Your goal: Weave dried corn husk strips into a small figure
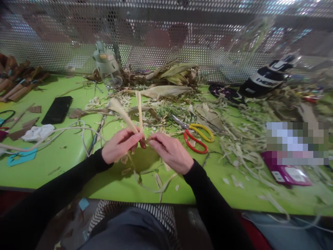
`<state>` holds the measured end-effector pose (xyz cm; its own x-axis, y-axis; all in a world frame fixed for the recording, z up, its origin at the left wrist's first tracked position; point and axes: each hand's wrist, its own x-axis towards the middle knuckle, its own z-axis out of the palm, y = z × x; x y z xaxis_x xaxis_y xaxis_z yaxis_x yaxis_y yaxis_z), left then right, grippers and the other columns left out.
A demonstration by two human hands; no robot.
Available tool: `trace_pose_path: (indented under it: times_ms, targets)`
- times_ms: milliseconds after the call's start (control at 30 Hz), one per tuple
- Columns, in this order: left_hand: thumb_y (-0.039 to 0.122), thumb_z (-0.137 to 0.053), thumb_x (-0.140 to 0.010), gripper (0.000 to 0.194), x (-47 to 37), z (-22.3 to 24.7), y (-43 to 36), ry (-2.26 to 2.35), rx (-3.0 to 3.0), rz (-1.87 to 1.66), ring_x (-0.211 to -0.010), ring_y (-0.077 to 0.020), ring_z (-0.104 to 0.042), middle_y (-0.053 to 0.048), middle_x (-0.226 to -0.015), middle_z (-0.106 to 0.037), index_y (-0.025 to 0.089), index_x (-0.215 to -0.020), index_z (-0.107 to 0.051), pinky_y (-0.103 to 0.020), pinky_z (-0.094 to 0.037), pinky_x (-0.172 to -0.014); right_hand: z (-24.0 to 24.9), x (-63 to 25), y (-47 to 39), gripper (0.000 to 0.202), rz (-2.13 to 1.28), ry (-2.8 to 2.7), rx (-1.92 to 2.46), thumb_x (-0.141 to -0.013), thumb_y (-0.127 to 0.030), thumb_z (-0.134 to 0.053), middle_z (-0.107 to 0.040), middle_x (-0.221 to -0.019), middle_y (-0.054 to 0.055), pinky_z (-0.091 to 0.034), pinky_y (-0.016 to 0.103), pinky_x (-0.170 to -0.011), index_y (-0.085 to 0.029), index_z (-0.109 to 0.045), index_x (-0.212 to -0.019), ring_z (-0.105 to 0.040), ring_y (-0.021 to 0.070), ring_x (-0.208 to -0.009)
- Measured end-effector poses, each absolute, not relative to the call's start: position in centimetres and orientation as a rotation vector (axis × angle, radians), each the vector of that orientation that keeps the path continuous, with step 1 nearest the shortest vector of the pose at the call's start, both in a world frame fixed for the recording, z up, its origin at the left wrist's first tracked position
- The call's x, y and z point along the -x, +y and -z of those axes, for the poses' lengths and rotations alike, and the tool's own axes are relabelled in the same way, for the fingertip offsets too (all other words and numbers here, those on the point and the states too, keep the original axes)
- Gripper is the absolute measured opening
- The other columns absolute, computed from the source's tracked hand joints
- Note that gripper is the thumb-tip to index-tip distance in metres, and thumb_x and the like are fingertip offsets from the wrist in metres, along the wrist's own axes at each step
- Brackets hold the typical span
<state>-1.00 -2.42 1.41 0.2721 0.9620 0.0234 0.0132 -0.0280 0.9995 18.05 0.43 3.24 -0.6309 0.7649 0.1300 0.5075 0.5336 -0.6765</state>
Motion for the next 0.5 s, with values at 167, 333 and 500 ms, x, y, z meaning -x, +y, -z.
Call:
trace_pose_path:
  times_ms: [167,333,500]
  targets:
    - [0.041,-0.045,-0.091,0.032,0.4,-1.2,-2.4,0.999,-1.287,-0.901,-0.054,-0.0086,-0.053,-0.004,-0.07,-0.065,0.014,-0.083,-0.059,-0.022,-0.041,-0.052,-1.7,-16.6,0.2,0.03,-0.767,-2.056,1.095,-0.09,-0.044,-0.05,-0.061,-0.088,0.006,-0.047,0.026,-0.06,-0.019,-0.063,-0.102,-0.057,0.0162,-0.074]
    - [0.038,-0.061,-0.081,0.028,-0.2,-1.1,-2.6,0.922,-1.104,-0.937,-0.057,-0.0089,-0.058,-0.004,-0.073,-0.067,0.013,-0.091,-0.062,-0.021,-0.043,-0.053,-1.1,-16.2,-0.4,0.028,-1.065,-1.74,1.082,-0.088,-0.043,-0.052,-0.063,-0.086,0.004,-0.048,0.025,-0.06,-0.019,-0.066,-0.087,-0.057,0.0135,-0.069]
    - [0.028,-0.069,-0.075,0.02,-0.6,-0.4,-2.5,0.964,-1.038,-0.913,-0.054,-0.0078,-0.058,-0.004,-0.071,-0.068,0.011,-0.084,-0.062,-0.02,-0.043,-0.052,-1.1,-16.2,-0.3,0.027,-1.107,-1.676,1.109,-0.086,-0.043,-0.057,-0.062,-0.075,0.001,-0.047,0.026,-0.062,-0.019,-0.066,-0.08,-0.056,0.013,-0.066]
